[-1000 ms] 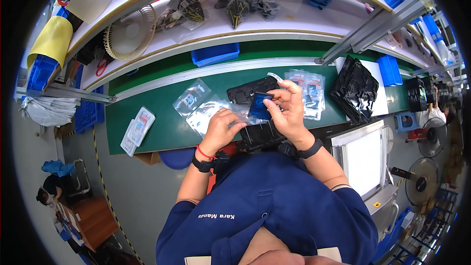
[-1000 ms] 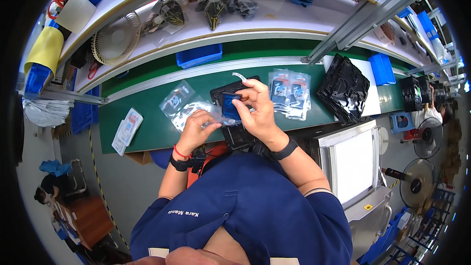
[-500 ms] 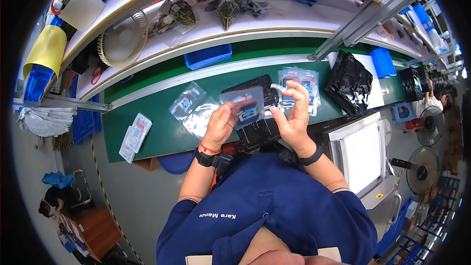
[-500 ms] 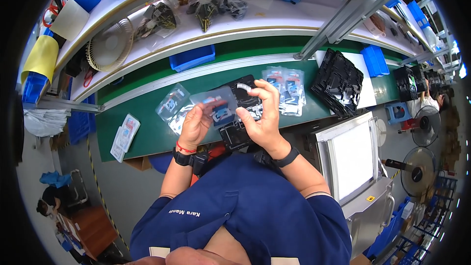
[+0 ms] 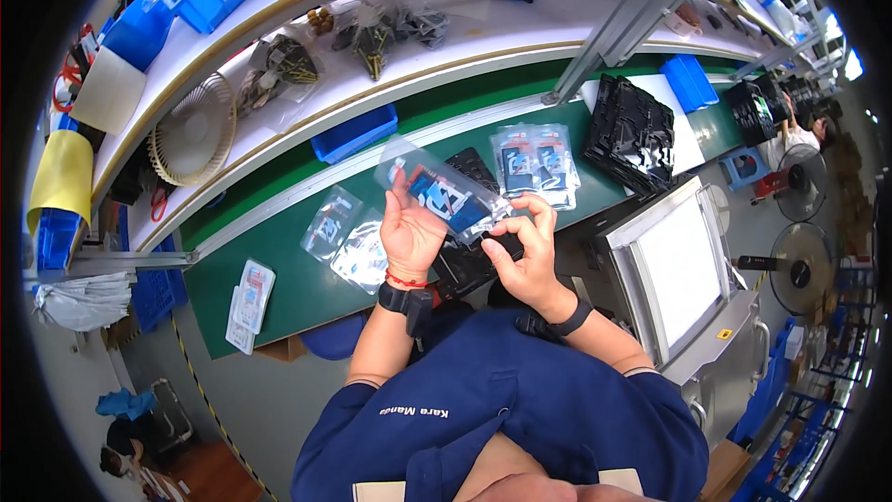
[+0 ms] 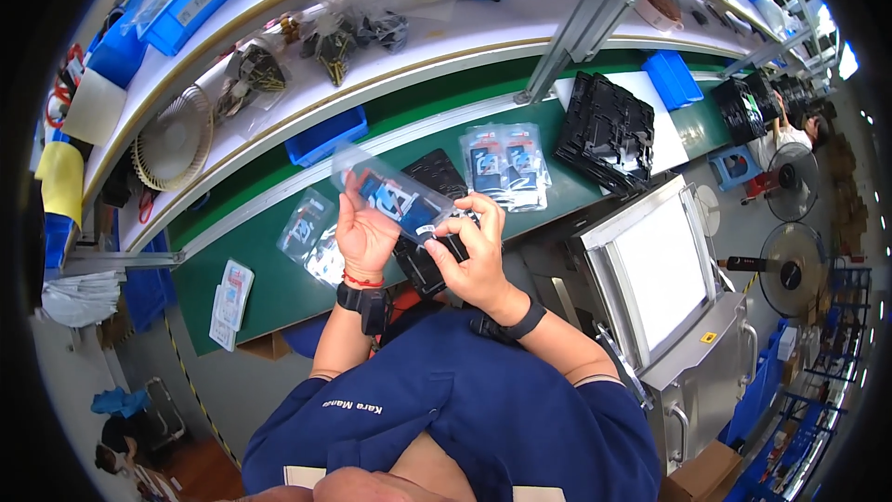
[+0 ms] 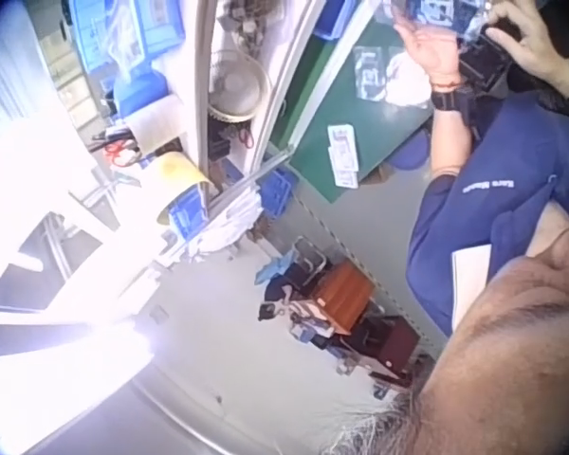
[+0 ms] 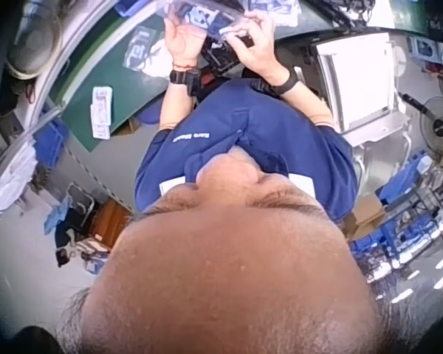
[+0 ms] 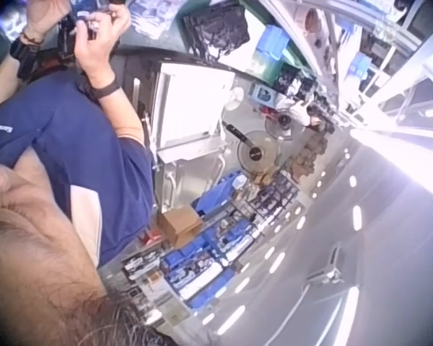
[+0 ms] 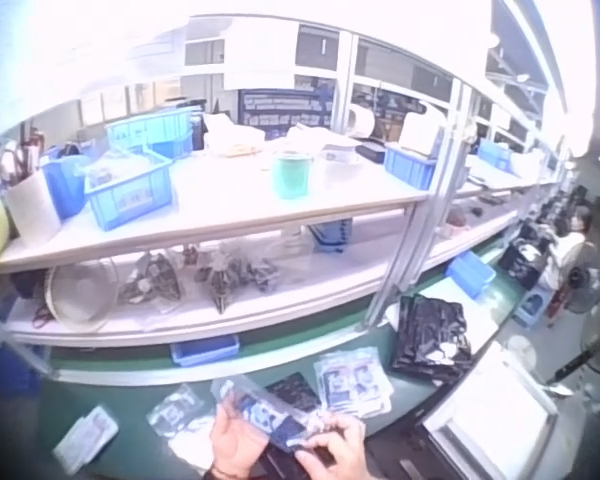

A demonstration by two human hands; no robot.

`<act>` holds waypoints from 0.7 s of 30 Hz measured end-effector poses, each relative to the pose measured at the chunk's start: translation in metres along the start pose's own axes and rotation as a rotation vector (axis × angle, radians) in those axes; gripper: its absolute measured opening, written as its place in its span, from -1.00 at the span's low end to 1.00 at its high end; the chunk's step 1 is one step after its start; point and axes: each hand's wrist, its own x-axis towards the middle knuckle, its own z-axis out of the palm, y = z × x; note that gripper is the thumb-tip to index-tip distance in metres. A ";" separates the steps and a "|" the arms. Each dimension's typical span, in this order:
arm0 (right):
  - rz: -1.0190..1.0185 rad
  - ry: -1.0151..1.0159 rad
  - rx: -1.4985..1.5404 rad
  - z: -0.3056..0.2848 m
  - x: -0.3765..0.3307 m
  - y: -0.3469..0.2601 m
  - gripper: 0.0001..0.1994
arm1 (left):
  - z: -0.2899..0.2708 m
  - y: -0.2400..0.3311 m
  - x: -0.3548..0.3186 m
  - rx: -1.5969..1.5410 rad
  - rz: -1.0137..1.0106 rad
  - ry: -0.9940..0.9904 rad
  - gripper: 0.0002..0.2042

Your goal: Placing components into bags, vacuum sealing them, and organizing them into a black assembly tray.

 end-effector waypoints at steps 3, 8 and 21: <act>-0.011 0.017 -0.036 -0.008 -0.002 0.000 -0.83 | 0.001 -0.011 0.000 -0.176 -0.095 -0.044 -0.61; 0.013 0.063 -0.094 -0.021 -0.004 0.009 -0.86 | 0.008 -0.034 0.012 0.113 -0.109 -0.026 -0.60; 0.081 0.215 -0.159 -0.092 -0.021 0.058 -0.86 | 0.040 -0.155 0.027 0.232 -0.102 0.011 -0.55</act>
